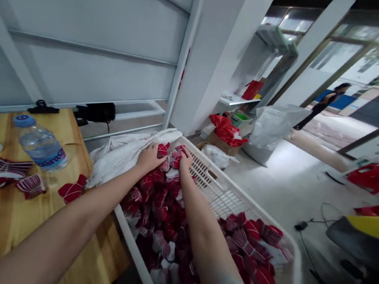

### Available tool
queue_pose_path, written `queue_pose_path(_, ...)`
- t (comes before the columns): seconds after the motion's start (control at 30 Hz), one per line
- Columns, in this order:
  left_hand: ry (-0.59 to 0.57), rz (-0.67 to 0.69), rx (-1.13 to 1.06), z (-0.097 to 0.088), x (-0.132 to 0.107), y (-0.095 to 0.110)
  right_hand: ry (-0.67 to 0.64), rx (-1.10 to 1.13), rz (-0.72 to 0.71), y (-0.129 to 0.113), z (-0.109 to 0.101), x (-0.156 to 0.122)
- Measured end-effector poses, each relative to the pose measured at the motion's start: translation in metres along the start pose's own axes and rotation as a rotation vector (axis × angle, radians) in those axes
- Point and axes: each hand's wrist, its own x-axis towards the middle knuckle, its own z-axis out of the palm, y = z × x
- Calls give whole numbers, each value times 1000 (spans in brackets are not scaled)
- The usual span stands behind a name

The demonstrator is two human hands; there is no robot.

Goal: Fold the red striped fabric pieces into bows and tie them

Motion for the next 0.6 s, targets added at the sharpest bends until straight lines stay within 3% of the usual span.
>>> queue_pose_path(0.07,-106,132,111,1,-4,-12,23,-79,77,12,9,6)
queue_pose_path(0.13,-149,179,161,4,-8,-12,-2,-177,98,17,15,14)
queue_pose_path(0.27,-78,295,179,10,-11,4,-192,-320,56,20,23,31)
queue_pose_path(0.4,-179,339,222,8,-9,11,-345,-400,33,11,20,45)
queue_pose_path(0.5,-164,348,176,-12,-9,15,-382,-435,9,-3,1,57)
queue_pose_path(0.6,-154,487,93,-55,-17,24,-405,-495,-19,-21,-36,64)
